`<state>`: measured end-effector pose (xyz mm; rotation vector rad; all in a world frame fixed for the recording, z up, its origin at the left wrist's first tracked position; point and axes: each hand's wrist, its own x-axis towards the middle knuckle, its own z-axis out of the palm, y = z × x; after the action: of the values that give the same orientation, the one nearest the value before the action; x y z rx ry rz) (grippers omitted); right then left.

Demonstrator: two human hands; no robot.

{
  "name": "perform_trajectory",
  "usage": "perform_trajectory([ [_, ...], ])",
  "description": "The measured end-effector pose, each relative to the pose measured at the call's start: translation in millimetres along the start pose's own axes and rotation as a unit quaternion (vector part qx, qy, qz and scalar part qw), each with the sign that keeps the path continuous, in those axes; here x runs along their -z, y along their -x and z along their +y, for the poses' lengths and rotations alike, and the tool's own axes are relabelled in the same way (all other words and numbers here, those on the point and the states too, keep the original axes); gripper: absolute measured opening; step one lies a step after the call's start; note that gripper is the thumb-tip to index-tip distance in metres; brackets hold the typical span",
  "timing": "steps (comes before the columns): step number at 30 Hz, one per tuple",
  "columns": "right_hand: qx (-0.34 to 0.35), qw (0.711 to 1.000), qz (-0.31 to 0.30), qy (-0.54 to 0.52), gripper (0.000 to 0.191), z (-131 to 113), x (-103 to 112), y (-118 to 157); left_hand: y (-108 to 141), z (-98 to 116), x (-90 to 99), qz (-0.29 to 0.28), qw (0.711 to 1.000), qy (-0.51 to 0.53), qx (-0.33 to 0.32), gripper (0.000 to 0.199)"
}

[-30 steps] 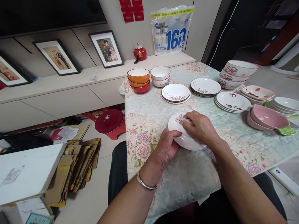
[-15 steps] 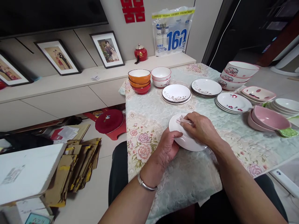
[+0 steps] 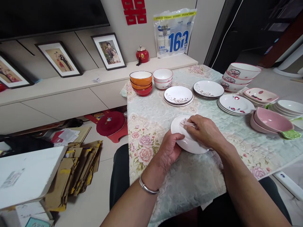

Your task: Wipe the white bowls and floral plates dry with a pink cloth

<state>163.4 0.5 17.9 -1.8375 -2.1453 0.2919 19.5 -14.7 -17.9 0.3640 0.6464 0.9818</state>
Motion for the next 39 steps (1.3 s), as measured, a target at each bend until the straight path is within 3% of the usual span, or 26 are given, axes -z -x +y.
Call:
perform_trajectory([
  [7,0.012,0.999,0.008,-0.040,0.019,0,-4,0,2,1,-0.7,0.006,1.000,-0.005,0.004,0.059],
  [17,0.002,0.999,0.025,-0.034,0.021,3,-10,-2,-1,-1,0.8,-0.004,1.000,-0.009,0.000,0.060],
  [26,-0.001,0.999,0.041,-0.033,0.022,2,-12,-2,-1,-2,0.5,0.027,1.000,0.003,0.007,0.061],
  [39,-0.006,0.998,0.056,-0.035,0.021,4,-17,-3,1,0,-0.4,0.030,0.999,-0.017,0.005,0.065],
])
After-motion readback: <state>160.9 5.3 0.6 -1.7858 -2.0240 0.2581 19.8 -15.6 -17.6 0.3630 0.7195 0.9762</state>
